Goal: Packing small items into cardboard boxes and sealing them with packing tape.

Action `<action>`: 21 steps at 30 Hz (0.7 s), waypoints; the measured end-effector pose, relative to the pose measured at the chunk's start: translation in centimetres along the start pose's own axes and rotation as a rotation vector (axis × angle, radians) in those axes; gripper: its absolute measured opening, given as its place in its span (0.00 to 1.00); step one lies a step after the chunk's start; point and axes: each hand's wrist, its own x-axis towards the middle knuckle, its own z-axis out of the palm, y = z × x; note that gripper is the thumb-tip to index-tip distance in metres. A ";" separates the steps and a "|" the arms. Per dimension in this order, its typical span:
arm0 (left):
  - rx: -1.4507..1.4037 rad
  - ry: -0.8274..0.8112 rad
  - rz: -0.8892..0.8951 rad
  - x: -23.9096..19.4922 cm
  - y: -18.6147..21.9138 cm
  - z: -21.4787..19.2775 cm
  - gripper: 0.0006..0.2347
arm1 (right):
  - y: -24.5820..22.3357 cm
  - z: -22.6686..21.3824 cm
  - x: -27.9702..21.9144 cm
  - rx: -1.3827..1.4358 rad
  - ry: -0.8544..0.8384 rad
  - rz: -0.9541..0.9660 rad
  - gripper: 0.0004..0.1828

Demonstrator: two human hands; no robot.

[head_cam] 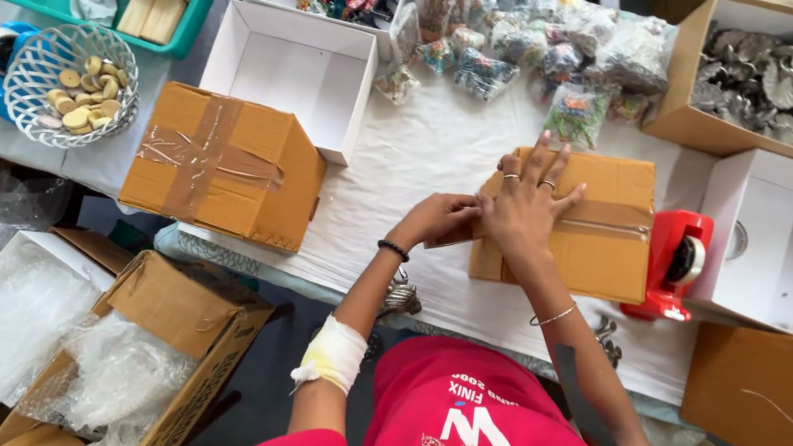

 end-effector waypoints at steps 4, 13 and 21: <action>0.058 -0.044 0.124 1.1 0.5 -0.9 0.15 | 0.5 1.6 1.6 -0.114 -0.007 -0.132 0.24; 0.145 0.163 0.164 -1.3 1.8 -0.2 0.10 | -1.8 -1.4 3.4 -0.243 -0.326 -0.437 0.16; -0.111 0.121 0.011 -2.1 5.0 -1.2 0.12 | -2.0 -1.1 2.7 -0.163 -0.153 -0.393 0.12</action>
